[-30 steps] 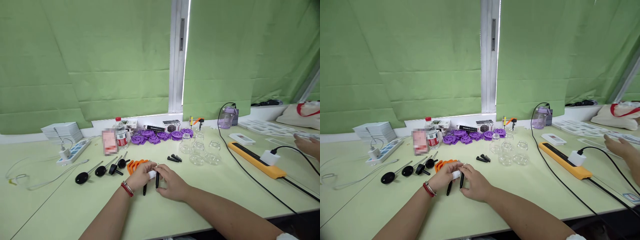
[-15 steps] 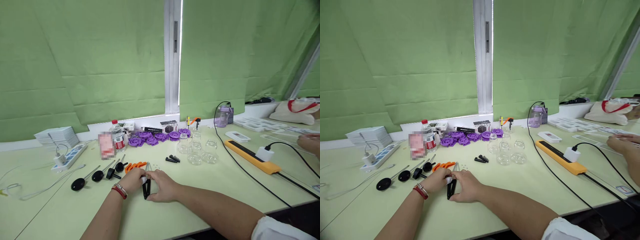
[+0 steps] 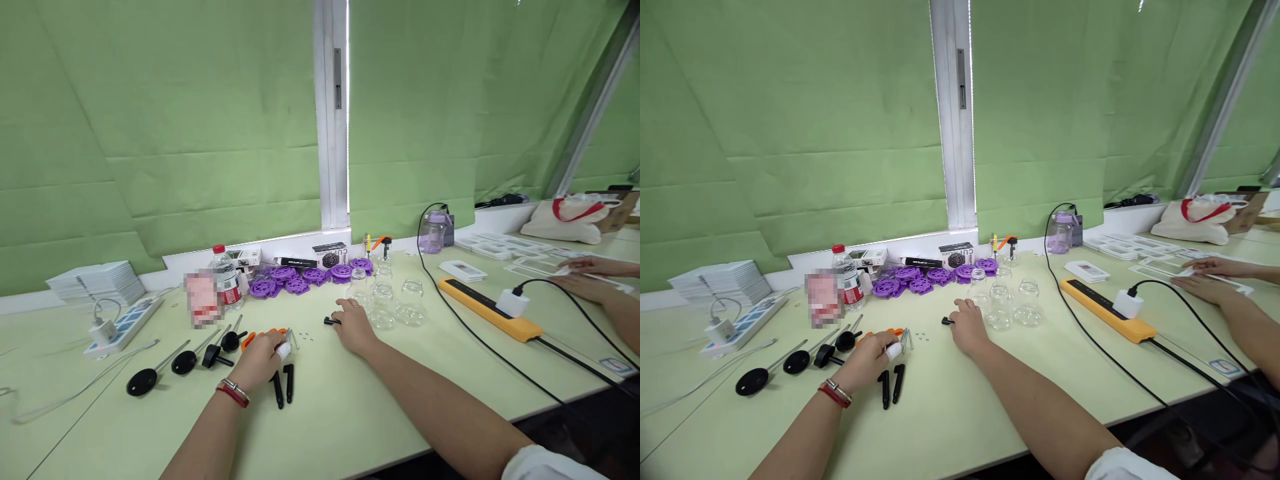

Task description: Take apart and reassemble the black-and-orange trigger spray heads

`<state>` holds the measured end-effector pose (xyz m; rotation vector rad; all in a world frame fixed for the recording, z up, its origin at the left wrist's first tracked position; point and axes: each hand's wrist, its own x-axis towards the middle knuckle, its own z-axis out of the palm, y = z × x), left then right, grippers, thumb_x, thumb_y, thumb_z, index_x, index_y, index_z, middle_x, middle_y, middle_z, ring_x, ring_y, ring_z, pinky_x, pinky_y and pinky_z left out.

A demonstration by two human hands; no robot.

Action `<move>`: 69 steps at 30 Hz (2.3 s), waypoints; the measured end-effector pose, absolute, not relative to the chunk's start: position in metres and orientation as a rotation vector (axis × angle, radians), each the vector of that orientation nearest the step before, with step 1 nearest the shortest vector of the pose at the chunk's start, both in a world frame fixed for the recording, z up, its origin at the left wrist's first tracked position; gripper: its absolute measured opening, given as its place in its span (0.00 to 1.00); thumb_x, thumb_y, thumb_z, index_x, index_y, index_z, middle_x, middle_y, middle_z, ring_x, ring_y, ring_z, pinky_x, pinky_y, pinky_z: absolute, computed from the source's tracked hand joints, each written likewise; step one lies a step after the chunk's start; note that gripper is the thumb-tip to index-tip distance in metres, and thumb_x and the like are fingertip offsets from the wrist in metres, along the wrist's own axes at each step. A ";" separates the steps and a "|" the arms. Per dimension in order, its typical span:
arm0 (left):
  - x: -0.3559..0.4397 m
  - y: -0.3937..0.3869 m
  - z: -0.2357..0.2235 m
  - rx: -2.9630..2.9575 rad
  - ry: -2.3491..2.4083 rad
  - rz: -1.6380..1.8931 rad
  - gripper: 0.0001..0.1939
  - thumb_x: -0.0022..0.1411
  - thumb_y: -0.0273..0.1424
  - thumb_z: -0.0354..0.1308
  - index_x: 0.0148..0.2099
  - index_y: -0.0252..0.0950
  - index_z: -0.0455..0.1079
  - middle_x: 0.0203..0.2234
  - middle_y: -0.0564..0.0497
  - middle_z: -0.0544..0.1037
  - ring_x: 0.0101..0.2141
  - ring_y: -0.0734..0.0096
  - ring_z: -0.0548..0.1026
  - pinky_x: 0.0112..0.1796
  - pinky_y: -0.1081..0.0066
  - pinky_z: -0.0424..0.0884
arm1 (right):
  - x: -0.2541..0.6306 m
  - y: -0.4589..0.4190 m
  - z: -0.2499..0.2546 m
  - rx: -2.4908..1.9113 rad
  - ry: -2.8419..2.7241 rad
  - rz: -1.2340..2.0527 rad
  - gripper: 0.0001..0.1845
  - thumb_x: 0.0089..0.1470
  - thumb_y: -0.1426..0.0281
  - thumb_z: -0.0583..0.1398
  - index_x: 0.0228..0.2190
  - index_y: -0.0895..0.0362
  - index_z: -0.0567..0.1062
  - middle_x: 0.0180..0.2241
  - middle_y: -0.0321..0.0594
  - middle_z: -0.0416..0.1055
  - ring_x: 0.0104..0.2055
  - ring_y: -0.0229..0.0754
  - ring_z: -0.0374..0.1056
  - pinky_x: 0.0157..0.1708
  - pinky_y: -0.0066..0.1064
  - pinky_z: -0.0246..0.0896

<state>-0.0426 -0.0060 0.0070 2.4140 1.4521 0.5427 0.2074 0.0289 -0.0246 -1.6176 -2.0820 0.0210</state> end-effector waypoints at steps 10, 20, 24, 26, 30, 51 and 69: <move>-0.032 -0.011 0.003 2.393 1.336 0.777 0.08 0.58 0.30 0.48 0.33 0.37 0.68 0.28 0.51 0.72 0.29 0.70 0.68 0.32 0.72 0.62 | 0.198 0.020 -0.022 -1.699 -2.206 0.039 0.06 0.48 0.76 0.57 0.24 0.61 0.75 0.35 0.48 0.69 0.40 0.46 0.60 0.39 0.34 0.51; -0.017 -0.023 0.002 2.197 1.157 0.798 0.18 0.57 0.34 0.52 0.50 0.38 0.65 0.33 0.50 0.72 0.27 0.73 0.68 0.30 0.73 0.65 | 0.177 -0.011 -0.023 -1.028 -1.871 1.055 0.04 0.49 0.70 0.57 0.27 0.58 0.70 0.30 0.36 0.64 0.30 0.36 0.60 0.31 0.27 0.55; -0.010 -0.024 0.001 2.080 0.956 0.805 0.13 0.57 0.31 0.53 0.45 0.37 0.69 0.32 0.50 0.73 0.33 0.71 0.69 0.35 0.73 0.66 | 0.167 -0.019 -0.023 -0.903 -1.789 1.196 0.06 0.48 0.68 0.58 0.25 0.58 0.69 0.30 0.36 0.64 0.30 0.35 0.59 0.31 0.27 0.55; -0.009 -0.023 -0.001 2.017 0.929 0.796 0.11 0.56 0.32 0.54 0.42 0.36 0.70 0.31 0.51 0.73 0.33 0.71 0.69 0.35 0.73 0.65 | 0.170 -0.019 -0.018 -0.923 -1.829 1.186 0.06 0.48 0.68 0.58 0.25 0.58 0.70 0.30 0.36 0.65 0.30 0.35 0.60 0.31 0.27 0.56; -0.010 -0.023 0.000 1.964 0.978 0.754 0.10 0.57 0.36 0.53 0.36 0.35 0.69 0.26 0.53 0.70 0.28 0.74 0.66 0.30 0.75 0.63 | 0.193 -0.004 -0.006 -1.185 -1.915 0.736 0.09 0.53 0.73 0.53 0.28 0.58 0.73 0.32 0.40 0.69 0.35 0.39 0.64 0.36 0.28 0.56; -0.013 -0.025 0.001 2.051 1.152 0.568 0.13 0.54 0.39 0.54 0.32 0.33 0.69 0.19 0.55 0.64 0.19 0.79 0.61 0.21 0.77 0.59 | 0.237 0.045 -0.031 -1.934 -1.875 0.396 0.16 0.51 0.76 0.55 0.42 0.57 0.74 0.43 0.48 0.71 0.39 0.43 0.68 0.31 0.26 0.54; -0.013 -0.025 0.003 2.032 1.126 0.537 0.12 0.53 0.39 0.55 0.31 0.33 0.69 0.19 0.55 0.66 0.19 0.79 0.61 0.20 0.78 0.60 | 0.241 0.038 -0.023 -1.876 -2.062 0.468 0.14 0.52 0.74 0.55 0.40 0.54 0.75 0.39 0.44 0.73 0.41 0.43 0.68 0.35 0.26 0.54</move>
